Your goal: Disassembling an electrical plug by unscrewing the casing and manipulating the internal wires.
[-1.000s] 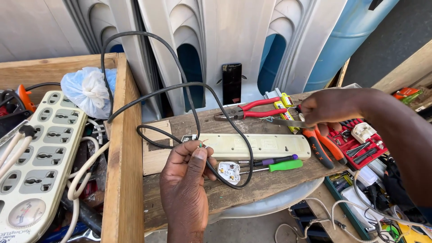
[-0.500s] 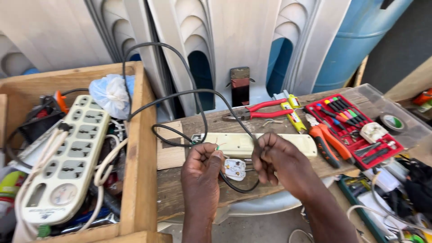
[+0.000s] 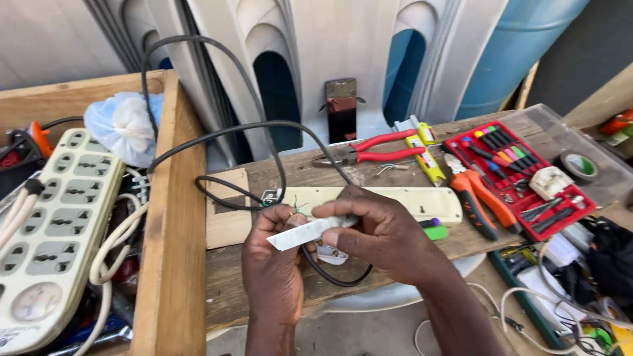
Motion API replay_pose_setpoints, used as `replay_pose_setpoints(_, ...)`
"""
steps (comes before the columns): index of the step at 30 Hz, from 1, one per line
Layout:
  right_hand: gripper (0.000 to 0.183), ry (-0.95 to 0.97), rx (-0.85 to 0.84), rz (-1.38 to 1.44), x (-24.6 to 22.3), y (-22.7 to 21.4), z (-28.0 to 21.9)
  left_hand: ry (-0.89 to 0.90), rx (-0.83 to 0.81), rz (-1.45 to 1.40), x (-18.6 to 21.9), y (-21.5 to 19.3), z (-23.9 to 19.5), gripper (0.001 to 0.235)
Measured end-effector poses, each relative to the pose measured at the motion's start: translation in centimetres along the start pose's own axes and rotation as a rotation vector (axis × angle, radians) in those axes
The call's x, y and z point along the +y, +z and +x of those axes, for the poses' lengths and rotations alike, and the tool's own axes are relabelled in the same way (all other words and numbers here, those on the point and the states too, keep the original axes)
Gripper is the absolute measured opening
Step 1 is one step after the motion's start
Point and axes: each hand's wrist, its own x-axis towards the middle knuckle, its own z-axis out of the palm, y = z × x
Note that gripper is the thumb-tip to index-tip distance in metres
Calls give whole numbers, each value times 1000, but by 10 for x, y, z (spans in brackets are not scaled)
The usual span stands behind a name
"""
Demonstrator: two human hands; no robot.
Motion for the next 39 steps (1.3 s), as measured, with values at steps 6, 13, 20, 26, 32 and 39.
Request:
replay_pose_setpoints(6,19,0,-102,-498,-34,1,2,-46,-15,8,11,0,-2,17)
replay_pose_setpoints(13,29,105,-88,-407,-40,-6,-9,-28,-39,62,19,3,-7,10)
replay_pose_setpoints(20,21,186,-50,-326,-39,-6,-11,-20,-76,112,17,7,-11,13)
replay_pose_setpoints(26,30,172,-24,-287,-38,-7,-8,-5,-95,108,18,8,-11,13)
replay_pose_setpoints(32,24,98,-35,-347,-39,-3,-8,-11,-78,115,21,7,-13,13)
replay_pose_setpoints(39,33,-78,-50,-508,-40,-9,-9,11,-94,124,18,11,-15,12)
